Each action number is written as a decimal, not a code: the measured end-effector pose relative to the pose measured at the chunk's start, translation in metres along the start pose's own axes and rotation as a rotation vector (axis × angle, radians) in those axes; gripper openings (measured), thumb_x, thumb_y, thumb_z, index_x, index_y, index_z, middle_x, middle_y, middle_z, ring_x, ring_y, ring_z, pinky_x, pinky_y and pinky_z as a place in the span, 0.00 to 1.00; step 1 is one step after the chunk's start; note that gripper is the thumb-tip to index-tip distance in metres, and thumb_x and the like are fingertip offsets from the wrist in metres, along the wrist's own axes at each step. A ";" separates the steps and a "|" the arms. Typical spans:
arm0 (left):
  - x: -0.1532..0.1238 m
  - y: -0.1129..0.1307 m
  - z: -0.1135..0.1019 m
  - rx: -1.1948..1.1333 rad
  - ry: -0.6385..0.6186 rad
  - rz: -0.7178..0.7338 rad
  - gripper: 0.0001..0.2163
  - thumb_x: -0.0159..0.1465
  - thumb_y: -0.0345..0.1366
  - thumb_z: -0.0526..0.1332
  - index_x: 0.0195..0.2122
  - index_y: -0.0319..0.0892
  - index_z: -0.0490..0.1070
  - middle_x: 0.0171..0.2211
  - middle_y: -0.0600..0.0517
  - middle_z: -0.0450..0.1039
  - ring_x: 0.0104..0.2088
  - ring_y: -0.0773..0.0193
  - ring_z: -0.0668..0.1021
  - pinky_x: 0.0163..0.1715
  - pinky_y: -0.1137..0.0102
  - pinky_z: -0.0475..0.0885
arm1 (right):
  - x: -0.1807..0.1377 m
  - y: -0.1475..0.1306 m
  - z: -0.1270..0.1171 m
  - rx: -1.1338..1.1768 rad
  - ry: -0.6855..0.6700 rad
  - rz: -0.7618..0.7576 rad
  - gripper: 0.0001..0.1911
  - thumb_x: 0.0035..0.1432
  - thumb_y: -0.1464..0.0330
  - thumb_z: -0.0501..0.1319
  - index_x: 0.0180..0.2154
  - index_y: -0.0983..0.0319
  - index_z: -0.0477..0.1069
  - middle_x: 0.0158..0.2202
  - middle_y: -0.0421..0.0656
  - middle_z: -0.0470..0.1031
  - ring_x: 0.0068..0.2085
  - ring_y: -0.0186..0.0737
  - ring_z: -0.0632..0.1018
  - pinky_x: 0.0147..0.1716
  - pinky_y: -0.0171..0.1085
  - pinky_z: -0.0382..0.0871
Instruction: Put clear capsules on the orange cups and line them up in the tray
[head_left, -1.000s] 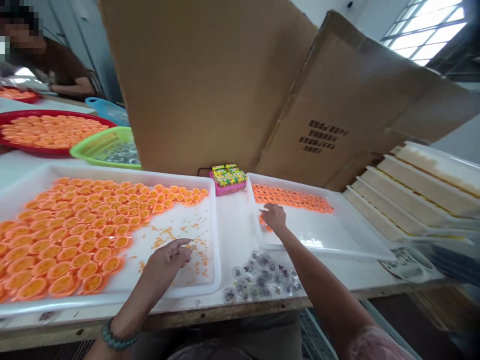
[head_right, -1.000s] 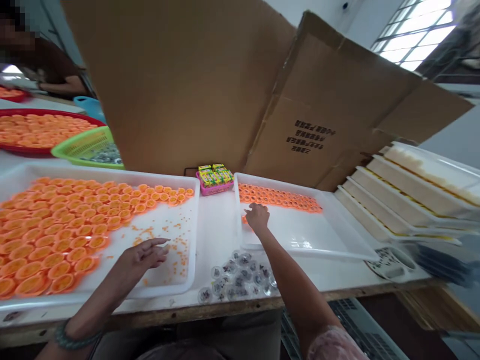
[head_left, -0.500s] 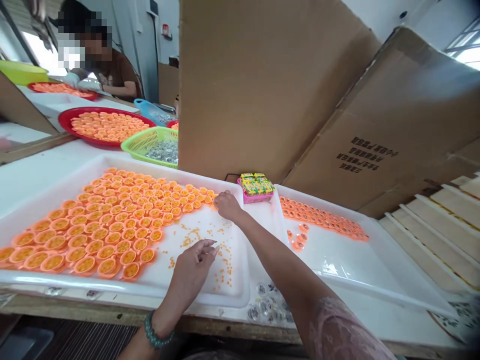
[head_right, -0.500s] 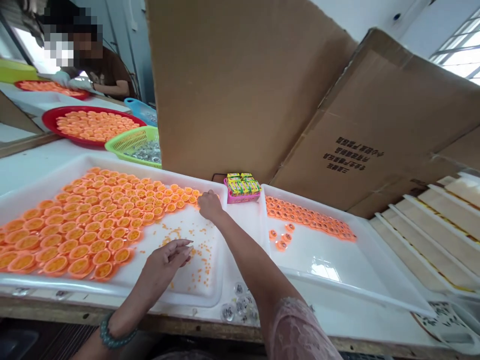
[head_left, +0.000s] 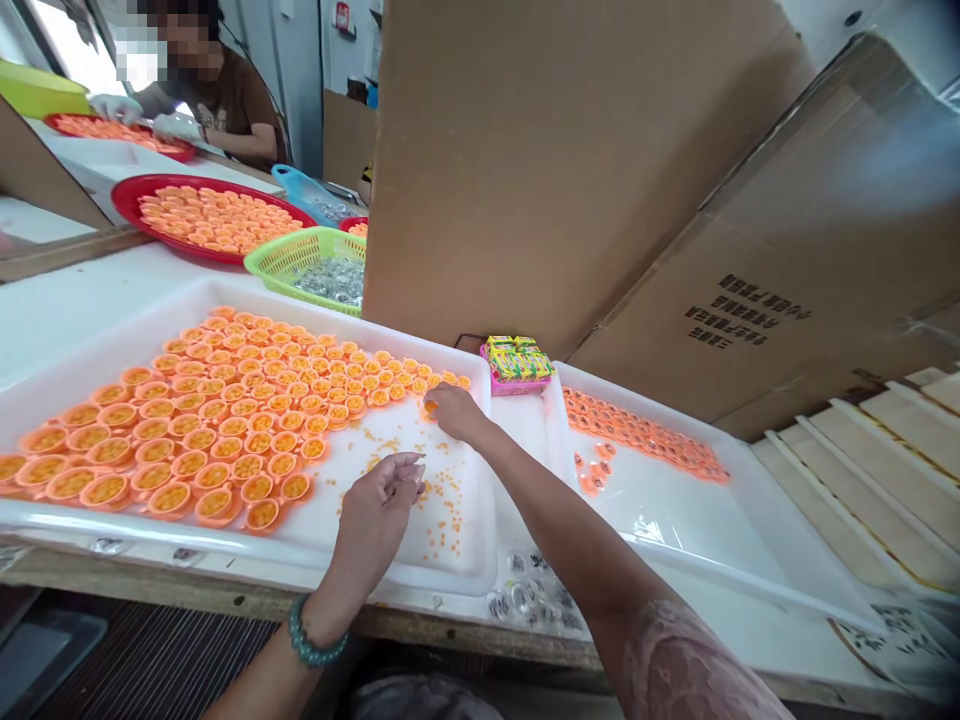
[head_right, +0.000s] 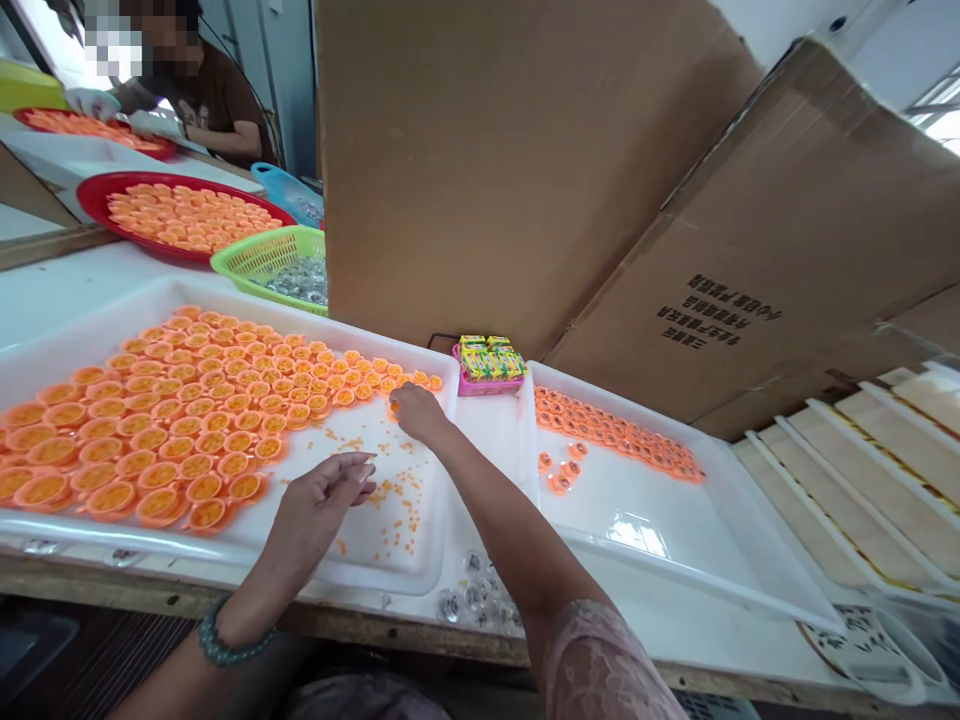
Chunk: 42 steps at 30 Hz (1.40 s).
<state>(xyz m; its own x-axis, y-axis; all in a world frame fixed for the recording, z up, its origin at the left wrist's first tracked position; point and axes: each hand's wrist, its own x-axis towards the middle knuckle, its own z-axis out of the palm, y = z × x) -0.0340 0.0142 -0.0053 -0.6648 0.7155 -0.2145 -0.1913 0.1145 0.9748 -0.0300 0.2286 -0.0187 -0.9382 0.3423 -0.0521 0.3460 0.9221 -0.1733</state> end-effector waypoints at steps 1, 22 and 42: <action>0.000 0.000 0.000 0.002 0.002 0.008 0.17 0.57 0.46 0.60 0.43 0.41 0.70 0.38 0.47 0.76 0.38 0.57 0.78 0.42 0.63 0.72 | -0.001 0.001 0.002 0.000 0.006 0.001 0.11 0.54 0.75 0.58 0.40 0.62 0.72 0.42 0.46 0.72 0.41 0.39 0.73 0.41 0.34 0.64; 0.004 0.000 0.001 -0.140 0.059 0.008 0.16 0.57 0.39 0.58 0.46 0.38 0.68 0.37 0.46 0.75 0.35 0.58 0.78 0.40 0.62 0.73 | -0.062 -0.020 -0.043 0.205 0.101 -0.023 0.09 0.52 0.73 0.61 0.39 0.64 0.70 0.33 0.41 0.74 0.31 0.33 0.72 0.32 0.31 0.63; 0.000 0.016 -0.007 -0.447 -0.360 -0.155 0.13 0.54 0.37 0.66 0.40 0.39 0.73 0.39 0.48 0.75 0.37 0.64 0.77 0.42 0.69 0.73 | -0.138 -0.078 -0.007 0.625 0.574 0.030 0.09 0.55 0.71 0.61 0.40 0.61 0.73 0.34 0.43 0.74 0.34 0.35 0.74 0.37 0.33 0.68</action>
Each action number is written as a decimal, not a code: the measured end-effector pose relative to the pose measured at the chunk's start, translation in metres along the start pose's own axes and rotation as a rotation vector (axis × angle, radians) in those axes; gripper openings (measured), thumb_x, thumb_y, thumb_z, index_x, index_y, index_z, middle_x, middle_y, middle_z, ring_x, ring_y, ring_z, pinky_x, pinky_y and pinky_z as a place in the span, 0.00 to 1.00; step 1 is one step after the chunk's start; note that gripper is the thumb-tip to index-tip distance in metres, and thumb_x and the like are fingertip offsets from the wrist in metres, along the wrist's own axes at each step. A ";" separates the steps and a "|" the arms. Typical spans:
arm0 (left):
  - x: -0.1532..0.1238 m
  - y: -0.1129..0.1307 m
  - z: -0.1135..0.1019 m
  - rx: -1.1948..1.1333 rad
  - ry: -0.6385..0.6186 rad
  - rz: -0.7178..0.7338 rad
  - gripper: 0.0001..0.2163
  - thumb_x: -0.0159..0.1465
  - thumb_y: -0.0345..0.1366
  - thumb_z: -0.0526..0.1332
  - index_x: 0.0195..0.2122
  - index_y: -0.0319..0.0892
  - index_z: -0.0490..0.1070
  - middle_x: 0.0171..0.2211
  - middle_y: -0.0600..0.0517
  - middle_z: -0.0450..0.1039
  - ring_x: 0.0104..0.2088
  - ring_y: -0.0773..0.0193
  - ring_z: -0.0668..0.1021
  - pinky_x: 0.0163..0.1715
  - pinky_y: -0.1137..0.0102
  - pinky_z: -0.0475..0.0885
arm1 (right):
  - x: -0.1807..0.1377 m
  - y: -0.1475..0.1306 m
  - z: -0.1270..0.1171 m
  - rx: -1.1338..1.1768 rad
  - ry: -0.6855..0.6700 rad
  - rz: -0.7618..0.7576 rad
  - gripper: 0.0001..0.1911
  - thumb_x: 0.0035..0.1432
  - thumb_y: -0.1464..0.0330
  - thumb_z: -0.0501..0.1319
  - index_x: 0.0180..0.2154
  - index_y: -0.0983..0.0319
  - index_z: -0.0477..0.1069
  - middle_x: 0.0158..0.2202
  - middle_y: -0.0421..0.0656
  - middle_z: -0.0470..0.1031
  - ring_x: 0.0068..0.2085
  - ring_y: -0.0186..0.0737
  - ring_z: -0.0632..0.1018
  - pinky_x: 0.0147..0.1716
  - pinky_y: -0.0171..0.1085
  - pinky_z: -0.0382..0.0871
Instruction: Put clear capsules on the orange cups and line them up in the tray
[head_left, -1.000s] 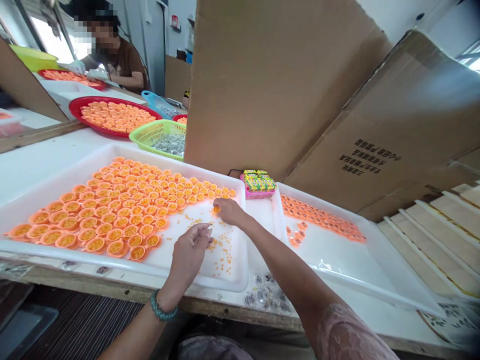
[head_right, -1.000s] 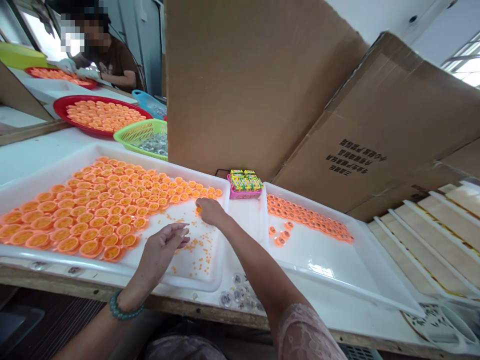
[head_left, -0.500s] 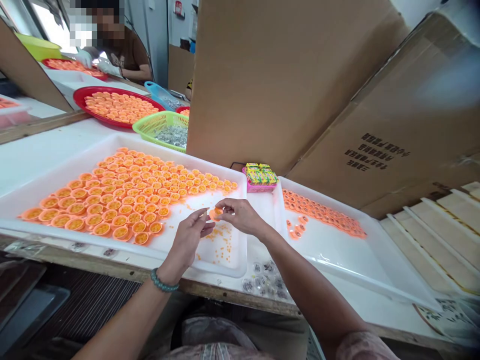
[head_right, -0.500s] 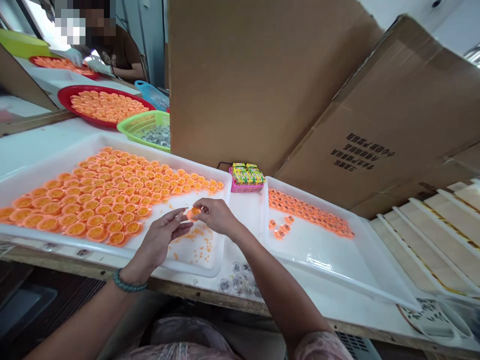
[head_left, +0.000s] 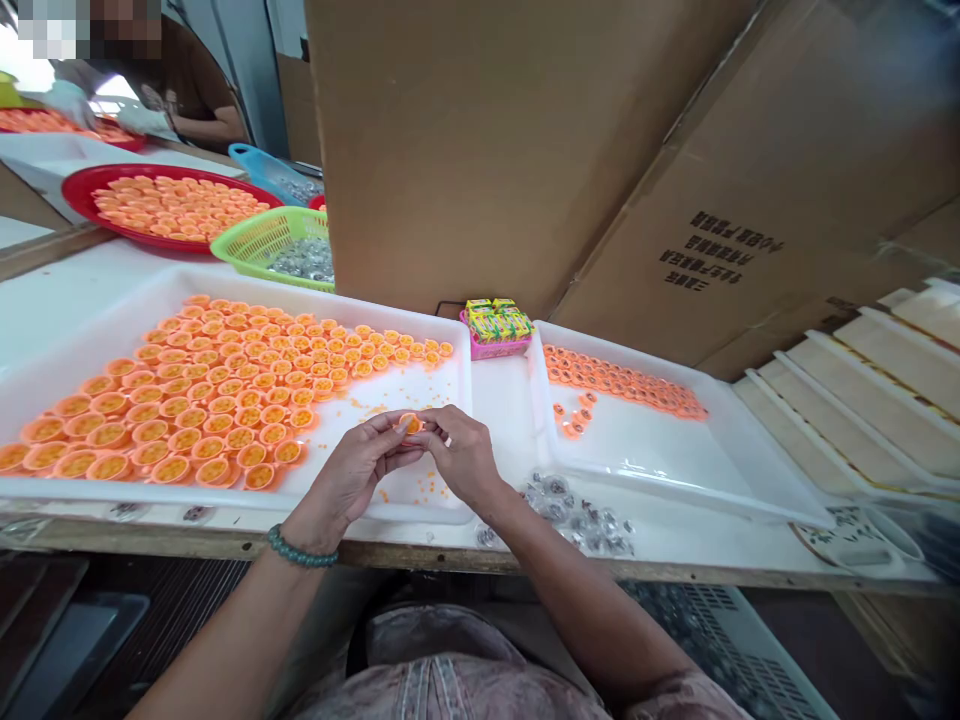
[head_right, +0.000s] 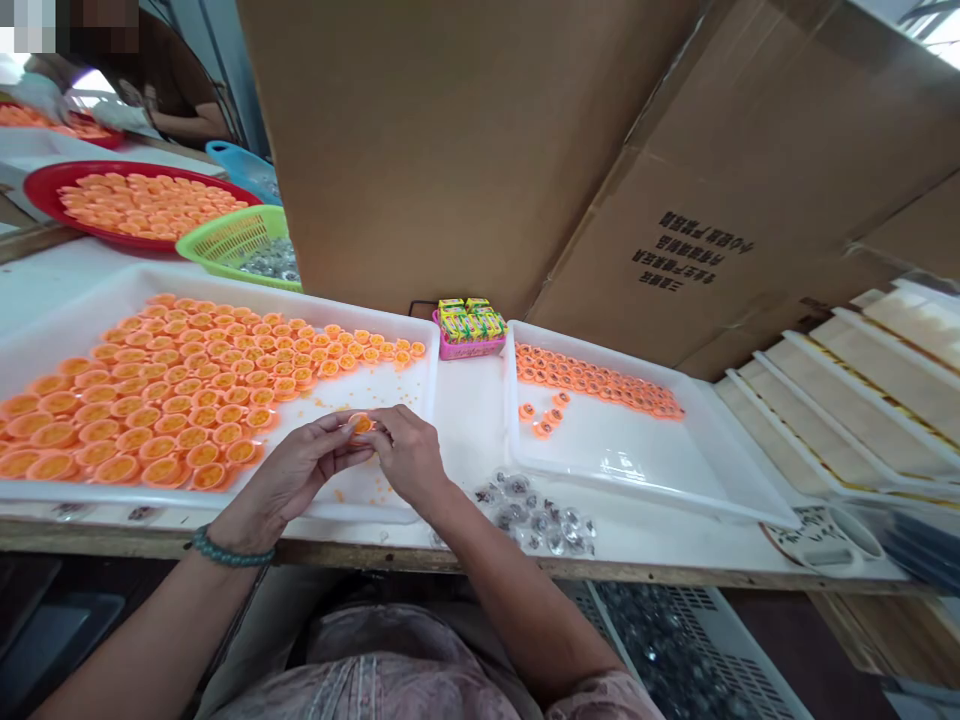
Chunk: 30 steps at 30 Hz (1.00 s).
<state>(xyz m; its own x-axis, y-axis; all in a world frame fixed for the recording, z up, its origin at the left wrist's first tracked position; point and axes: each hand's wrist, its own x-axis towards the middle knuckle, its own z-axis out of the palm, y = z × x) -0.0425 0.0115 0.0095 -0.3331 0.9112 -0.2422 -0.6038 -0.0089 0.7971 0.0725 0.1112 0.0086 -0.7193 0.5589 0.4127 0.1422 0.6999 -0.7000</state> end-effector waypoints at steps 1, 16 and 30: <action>0.000 0.000 0.000 0.015 0.002 -0.013 0.13 0.54 0.38 0.66 0.39 0.39 0.73 0.38 0.48 0.75 0.37 0.63 0.77 0.42 0.69 0.73 | 0.000 0.000 -0.003 0.061 -0.005 0.014 0.09 0.54 0.72 0.61 0.39 0.61 0.73 0.34 0.43 0.75 0.33 0.34 0.74 0.36 0.33 0.69; 0.006 0.002 0.000 0.334 0.086 -0.194 0.26 0.44 0.36 0.72 0.45 0.42 0.69 0.29 0.52 0.75 0.27 0.66 0.76 0.26 0.76 0.71 | 0.005 0.020 -0.058 0.174 -0.312 0.204 0.13 0.53 0.76 0.59 0.41 0.62 0.74 0.39 0.42 0.77 0.37 0.33 0.76 0.38 0.33 0.69; 0.010 -0.002 -0.001 0.164 0.237 -0.154 0.12 0.49 0.37 0.69 0.32 0.36 0.75 0.33 0.47 0.75 0.34 0.63 0.77 0.33 0.73 0.74 | -0.087 0.045 -0.074 -0.796 -0.585 0.207 0.07 0.58 0.73 0.55 0.32 0.62 0.71 0.34 0.46 0.74 0.39 0.41 0.73 0.36 0.35 0.65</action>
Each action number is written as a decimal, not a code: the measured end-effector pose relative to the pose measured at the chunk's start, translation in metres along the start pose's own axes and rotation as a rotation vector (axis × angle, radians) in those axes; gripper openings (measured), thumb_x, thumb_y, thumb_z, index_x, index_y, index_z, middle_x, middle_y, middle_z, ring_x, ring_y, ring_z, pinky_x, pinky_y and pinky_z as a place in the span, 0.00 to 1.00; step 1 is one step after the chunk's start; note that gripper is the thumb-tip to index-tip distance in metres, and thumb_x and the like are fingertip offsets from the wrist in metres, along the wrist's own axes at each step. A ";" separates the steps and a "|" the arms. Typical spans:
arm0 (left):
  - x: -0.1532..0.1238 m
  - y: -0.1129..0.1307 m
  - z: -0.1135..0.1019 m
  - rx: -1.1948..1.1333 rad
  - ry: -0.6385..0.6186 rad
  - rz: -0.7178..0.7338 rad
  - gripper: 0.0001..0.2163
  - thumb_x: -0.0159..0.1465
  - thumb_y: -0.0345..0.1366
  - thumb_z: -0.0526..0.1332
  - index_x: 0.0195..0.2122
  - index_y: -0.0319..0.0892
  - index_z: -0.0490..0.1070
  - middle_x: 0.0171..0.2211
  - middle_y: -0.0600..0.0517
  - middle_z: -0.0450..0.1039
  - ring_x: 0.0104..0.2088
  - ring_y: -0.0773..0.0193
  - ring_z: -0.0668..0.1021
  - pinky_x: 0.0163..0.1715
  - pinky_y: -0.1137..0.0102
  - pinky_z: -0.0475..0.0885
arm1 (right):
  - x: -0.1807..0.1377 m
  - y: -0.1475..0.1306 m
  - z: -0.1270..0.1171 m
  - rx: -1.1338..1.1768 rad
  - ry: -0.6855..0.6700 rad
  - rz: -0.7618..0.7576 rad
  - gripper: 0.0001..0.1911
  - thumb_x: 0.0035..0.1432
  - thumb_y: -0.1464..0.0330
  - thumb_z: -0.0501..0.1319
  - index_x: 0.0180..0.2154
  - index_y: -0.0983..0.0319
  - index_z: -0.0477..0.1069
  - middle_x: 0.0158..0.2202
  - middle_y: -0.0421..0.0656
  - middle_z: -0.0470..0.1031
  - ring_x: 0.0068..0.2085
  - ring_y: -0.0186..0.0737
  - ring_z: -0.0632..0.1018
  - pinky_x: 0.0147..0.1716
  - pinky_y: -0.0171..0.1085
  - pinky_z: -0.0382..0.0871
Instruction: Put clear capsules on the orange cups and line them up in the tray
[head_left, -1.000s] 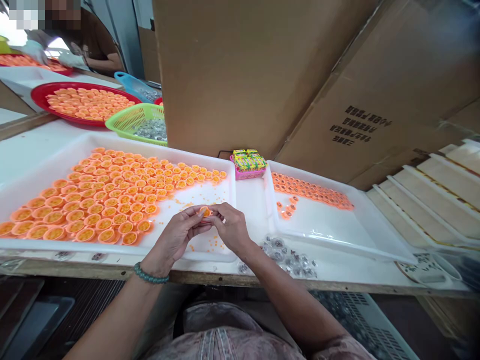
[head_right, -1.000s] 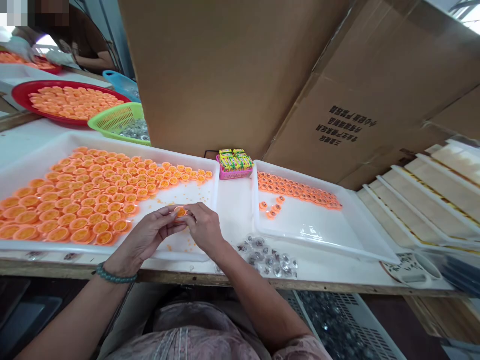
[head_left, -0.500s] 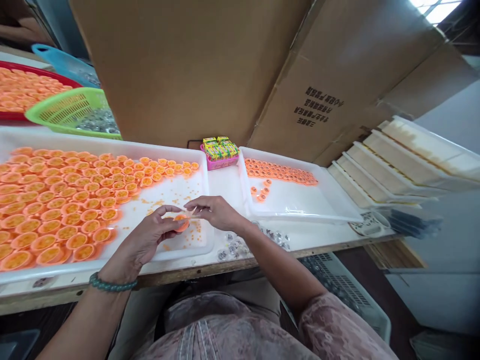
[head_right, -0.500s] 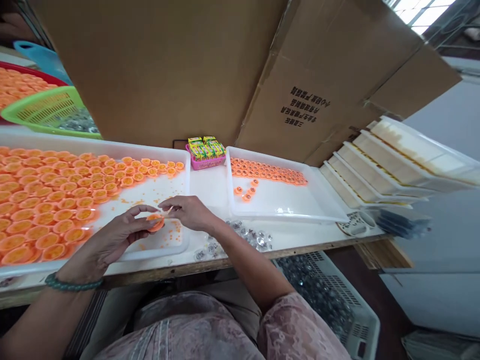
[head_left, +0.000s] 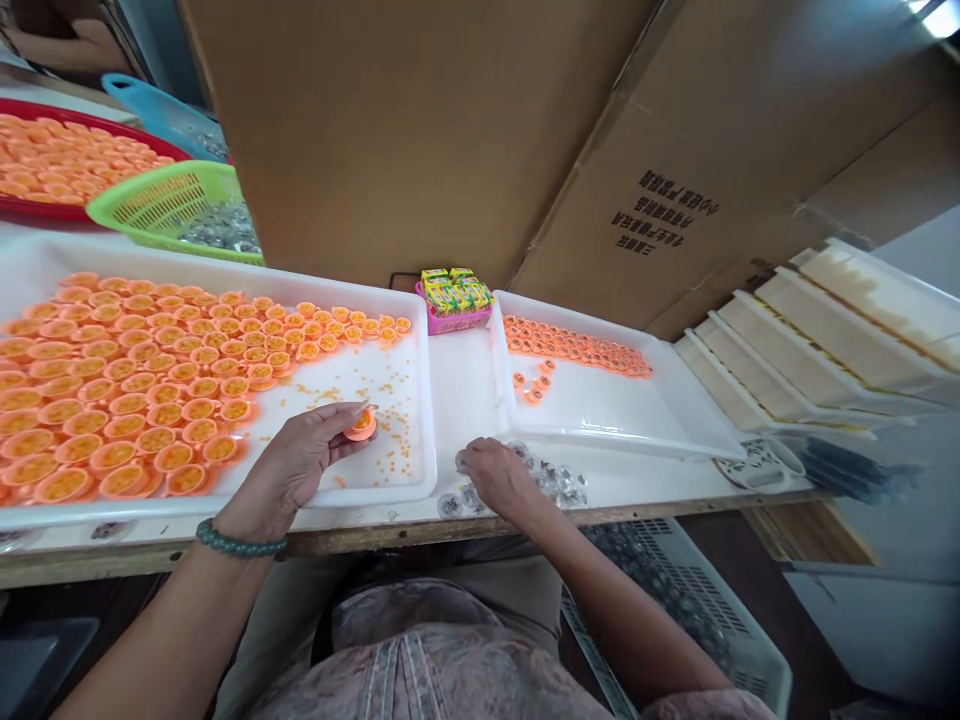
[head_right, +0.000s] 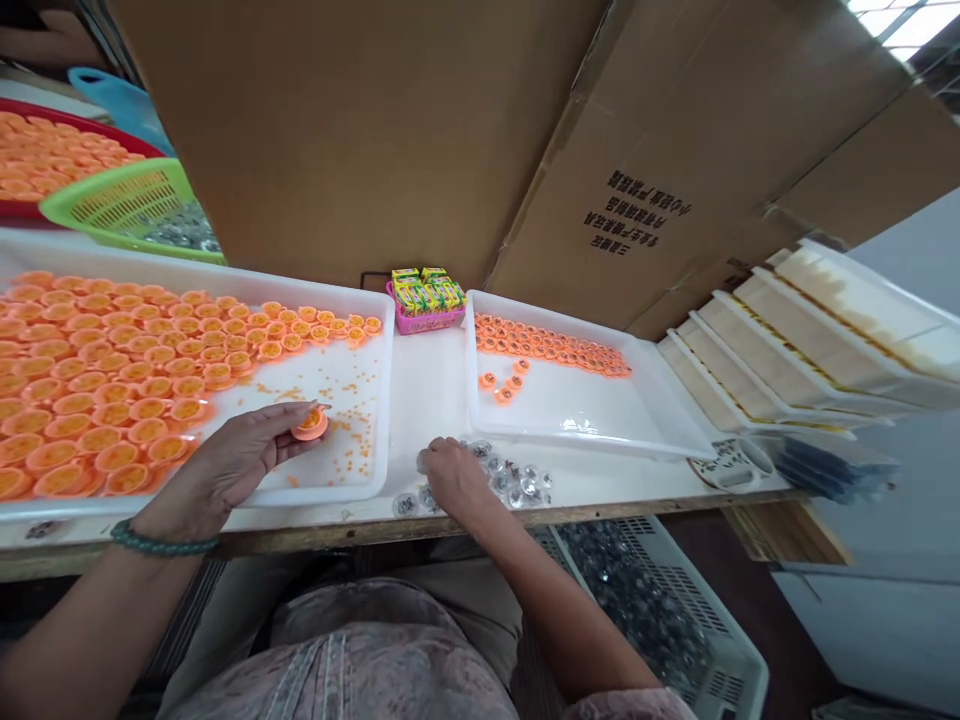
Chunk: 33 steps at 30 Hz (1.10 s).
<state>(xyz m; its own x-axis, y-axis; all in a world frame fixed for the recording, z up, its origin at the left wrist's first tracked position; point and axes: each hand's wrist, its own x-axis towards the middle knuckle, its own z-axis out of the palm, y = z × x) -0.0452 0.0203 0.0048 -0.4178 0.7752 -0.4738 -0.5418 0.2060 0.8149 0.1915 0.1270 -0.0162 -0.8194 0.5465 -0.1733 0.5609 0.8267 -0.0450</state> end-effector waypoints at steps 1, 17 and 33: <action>0.001 -0.001 -0.001 0.010 0.025 0.011 0.13 0.48 0.38 0.69 0.33 0.36 0.75 0.33 0.47 0.75 0.33 0.64 0.76 0.31 0.75 0.73 | 0.005 0.000 0.003 -0.025 0.018 -0.008 0.07 0.59 0.73 0.55 0.32 0.62 0.71 0.35 0.46 0.73 0.39 0.41 0.73 0.37 0.35 0.65; -0.001 0.000 0.001 -0.087 0.071 0.029 0.09 0.55 0.29 0.64 0.38 0.35 0.73 0.35 0.46 0.75 0.33 0.61 0.79 0.34 0.70 0.77 | 0.033 0.009 -0.008 1.263 0.516 0.269 0.10 0.53 0.65 0.62 0.39 0.59 0.73 0.29 0.40 0.74 0.32 0.37 0.74 0.35 0.37 0.67; -0.003 -0.003 -0.002 -0.101 -0.074 0.099 0.20 0.52 0.34 0.68 0.46 0.36 0.68 0.34 0.46 0.76 0.35 0.62 0.78 0.39 0.71 0.74 | 0.062 -0.059 -0.046 1.801 0.351 -0.049 0.07 0.50 0.71 0.65 0.35 0.60 0.73 0.31 0.38 0.74 0.35 0.33 0.74 0.40 0.34 0.65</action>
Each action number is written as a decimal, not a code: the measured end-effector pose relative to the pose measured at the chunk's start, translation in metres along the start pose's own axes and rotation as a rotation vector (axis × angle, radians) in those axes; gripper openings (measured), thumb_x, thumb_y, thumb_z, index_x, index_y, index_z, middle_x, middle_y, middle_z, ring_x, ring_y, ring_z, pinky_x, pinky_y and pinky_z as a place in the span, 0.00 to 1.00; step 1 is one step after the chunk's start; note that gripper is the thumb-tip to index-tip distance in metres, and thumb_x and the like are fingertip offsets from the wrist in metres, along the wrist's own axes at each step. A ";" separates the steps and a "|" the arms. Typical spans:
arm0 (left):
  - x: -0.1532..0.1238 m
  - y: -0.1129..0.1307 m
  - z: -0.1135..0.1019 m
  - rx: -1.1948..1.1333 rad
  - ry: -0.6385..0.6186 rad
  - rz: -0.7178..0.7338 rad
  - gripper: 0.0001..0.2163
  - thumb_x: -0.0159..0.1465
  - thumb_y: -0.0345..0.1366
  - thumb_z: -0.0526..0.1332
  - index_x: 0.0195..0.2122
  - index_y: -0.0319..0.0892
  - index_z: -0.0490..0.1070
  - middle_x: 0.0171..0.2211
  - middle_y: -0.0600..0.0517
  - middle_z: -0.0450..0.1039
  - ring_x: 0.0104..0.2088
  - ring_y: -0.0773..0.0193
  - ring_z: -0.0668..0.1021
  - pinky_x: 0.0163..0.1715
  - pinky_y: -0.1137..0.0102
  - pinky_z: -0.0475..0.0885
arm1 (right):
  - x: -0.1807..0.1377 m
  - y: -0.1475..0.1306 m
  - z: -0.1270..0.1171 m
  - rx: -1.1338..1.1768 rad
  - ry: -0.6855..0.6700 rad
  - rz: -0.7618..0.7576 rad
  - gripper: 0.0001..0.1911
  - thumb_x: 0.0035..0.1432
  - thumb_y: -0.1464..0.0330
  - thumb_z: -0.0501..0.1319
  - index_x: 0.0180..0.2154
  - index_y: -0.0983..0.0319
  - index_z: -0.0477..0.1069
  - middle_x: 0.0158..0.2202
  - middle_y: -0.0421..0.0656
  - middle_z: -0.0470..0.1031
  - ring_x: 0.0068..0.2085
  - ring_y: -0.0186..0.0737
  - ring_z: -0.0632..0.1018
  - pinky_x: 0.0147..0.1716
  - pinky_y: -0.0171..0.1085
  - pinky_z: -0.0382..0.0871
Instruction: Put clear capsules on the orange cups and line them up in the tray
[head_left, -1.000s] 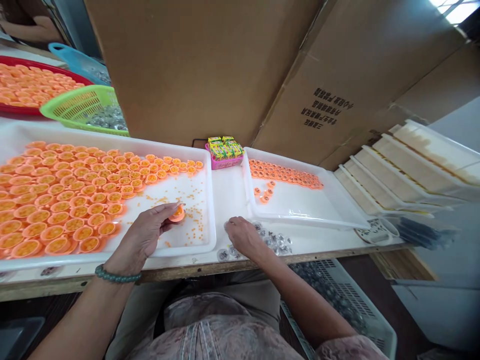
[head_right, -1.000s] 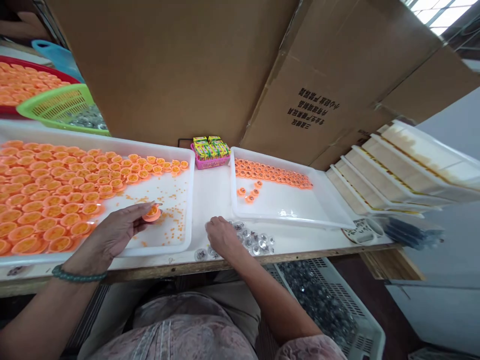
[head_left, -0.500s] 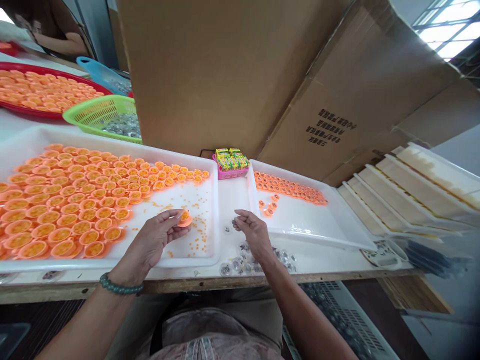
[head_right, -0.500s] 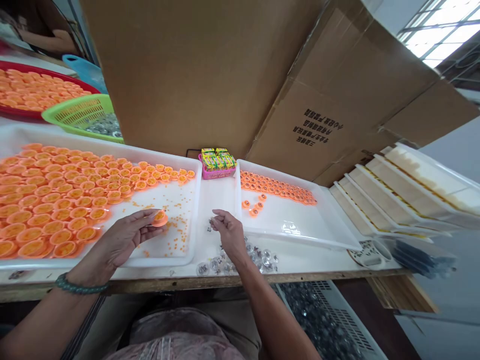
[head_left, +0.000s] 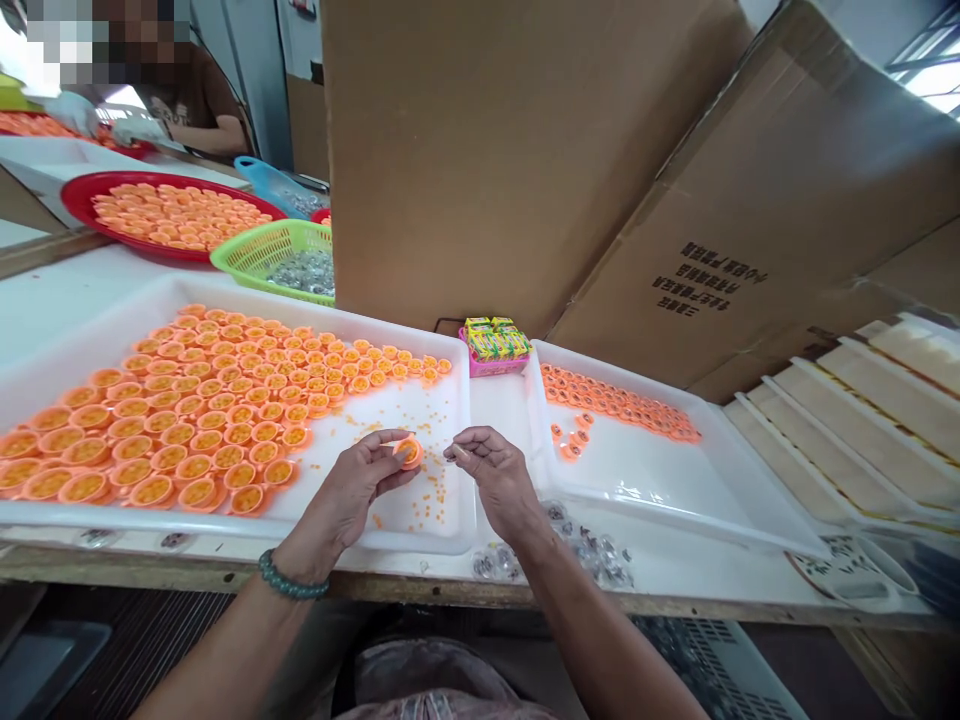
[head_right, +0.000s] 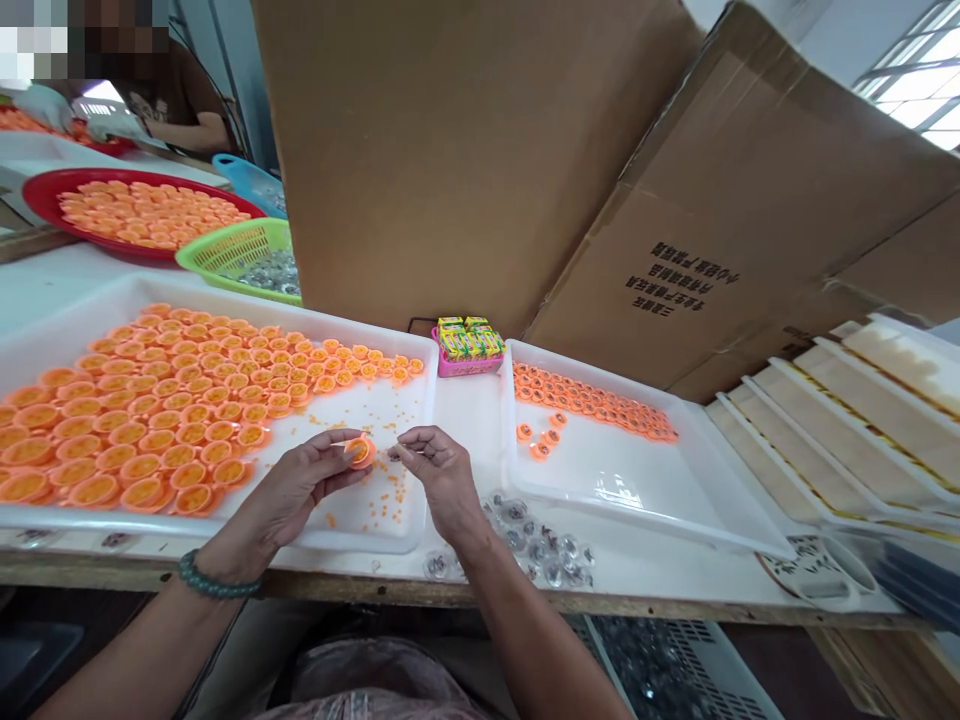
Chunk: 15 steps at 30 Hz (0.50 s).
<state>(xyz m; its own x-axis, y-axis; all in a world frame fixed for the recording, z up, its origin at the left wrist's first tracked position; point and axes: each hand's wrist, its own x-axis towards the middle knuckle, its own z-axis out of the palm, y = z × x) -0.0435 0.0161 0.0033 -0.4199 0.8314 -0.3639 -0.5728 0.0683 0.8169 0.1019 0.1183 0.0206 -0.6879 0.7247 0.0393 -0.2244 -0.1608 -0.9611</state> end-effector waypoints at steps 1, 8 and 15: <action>0.000 0.000 0.000 0.004 -0.002 -0.004 0.21 0.52 0.34 0.68 0.46 0.36 0.68 0.34 0.46 0.76 0.35 0.62 0.78 0.39 0.70 0.74 | 0.002 0.001 0.001 -0.025 -0.006 0.000 0.08 0.51 0.71 0.65 0.36 0.59 0.73 0.31 0.38 0.74 0.36 0.33 0.74 0.40 0.34 0.65; -0.001 0.000 0.002 0.029 -0.067 -0.013 0.18 0.50 0.33 0.68 0.43 0.38 0.70 0.34 0.50 0.73 0.37 0.63 0.76 0.44 0.67 0.72 | 0.006 0.005 0.006 0.003 -0.033 0.060 0.12 0.49 0.70 0.66 0.38 0.59 0.73 0.30 0.37 0.69 0.32 0.32 0.74 0.36 0.35 0.69; -0.002 0.001 0.001 0.023 -0.050 -0.048 0.16 0.50 0.32 0.68 0.39 0.40 0.67 0.32 0.50 0.75 0.35 0.61 0.78 0.41 0.67 0.73 | 0.004 0.003 0.011 0.215 -0.029 0.101 0.12 0.46 0.70 0.68 0.35 0.59 0.69 0.31 0.35 0.67 0.32 0.32 0.77 0.34 0.34 0.72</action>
<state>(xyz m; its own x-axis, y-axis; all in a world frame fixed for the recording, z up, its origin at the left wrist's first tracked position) -0.0422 0.0155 0.0054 -0.3564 0.8533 -0.3805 -0.5750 0.1207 0.8092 0.0908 0.1131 0.0207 -0.7329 0.6790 -0.0434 -0.2932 -0.3728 -0.8804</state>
